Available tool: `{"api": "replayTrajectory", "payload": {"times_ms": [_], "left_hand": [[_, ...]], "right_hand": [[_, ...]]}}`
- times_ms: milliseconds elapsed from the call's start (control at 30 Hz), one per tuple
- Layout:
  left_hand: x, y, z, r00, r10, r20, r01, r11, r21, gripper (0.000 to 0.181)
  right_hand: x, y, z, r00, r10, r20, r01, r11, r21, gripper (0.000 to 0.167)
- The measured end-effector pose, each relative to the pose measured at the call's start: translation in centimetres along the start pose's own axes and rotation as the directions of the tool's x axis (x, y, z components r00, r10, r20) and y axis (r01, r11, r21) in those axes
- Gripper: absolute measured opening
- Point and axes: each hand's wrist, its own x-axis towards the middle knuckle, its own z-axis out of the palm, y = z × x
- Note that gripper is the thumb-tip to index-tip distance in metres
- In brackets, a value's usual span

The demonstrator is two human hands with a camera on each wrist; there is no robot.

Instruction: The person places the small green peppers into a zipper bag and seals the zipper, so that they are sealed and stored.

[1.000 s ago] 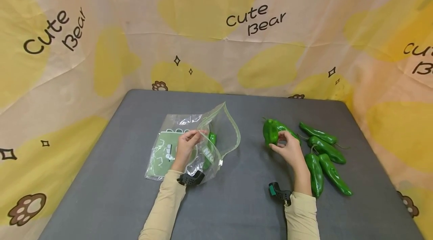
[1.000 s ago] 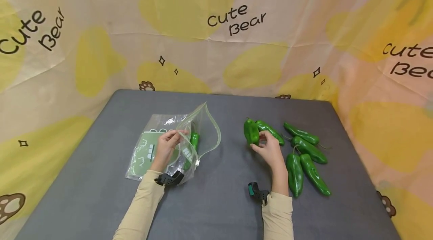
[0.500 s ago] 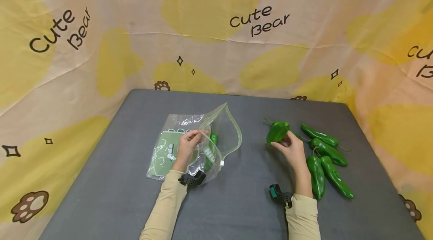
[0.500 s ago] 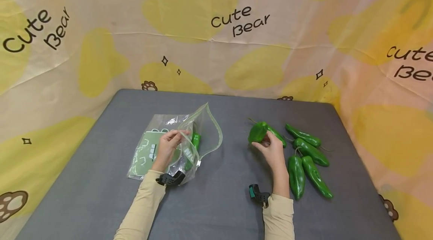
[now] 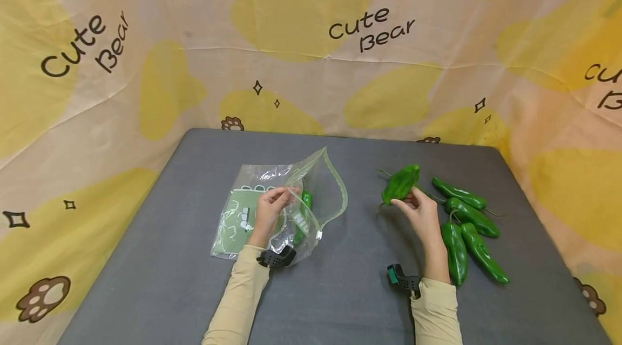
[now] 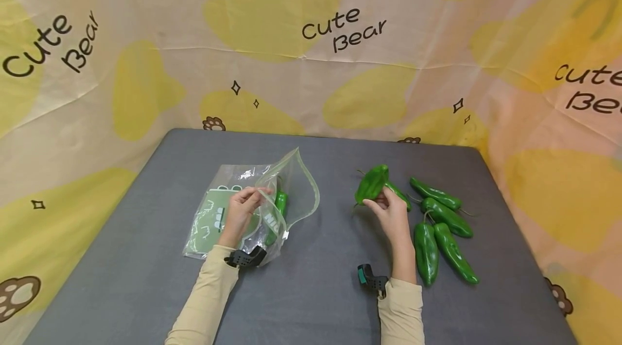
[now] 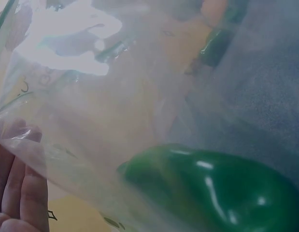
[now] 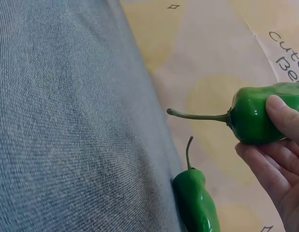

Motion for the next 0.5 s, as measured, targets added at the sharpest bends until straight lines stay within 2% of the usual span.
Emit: {"api": "replayTrajectory", "payload": {"times_ms": [133, 233, 367, 500], "left_hand": [[0.1, -0.21, -0.1, 1.0, -0.017, -0.02, 0.017, 1.0, 0.001, 0.012], [0.14, -0.12, -0.08, 1.0, -0.005, -0.019, 0.006, 1.0, 0.003, 0.012], [0.1, 0.27, 0.26, 1.0, 0.027, -0.002, -0.027, 1.0, 0.004, 0.016], [0.12, -0.08, 0.22, 1.0, 0.006, -0.01, -0.006, 1.0, 0.007, 0.01]], "right_hand": [[0.02, 0.02, 0.08, 1.0, -0.024, -0.005, 0.024, 1.0, 0.006, 0.025], [0.12, -0.08, 0.09, 0.999, -0.037, -0.001, 0.037, 0.999, -0.013, 0.023], [0.24, -0.27, 0.03, 1.0, -0.015, 0.008, 0.015, 0.999, -0.048, 0.021], [0.19, -0.5, -0.04, 1.0, 0.003, 0.001, -0.003, 0.998, -0.059, 0.019]]}}
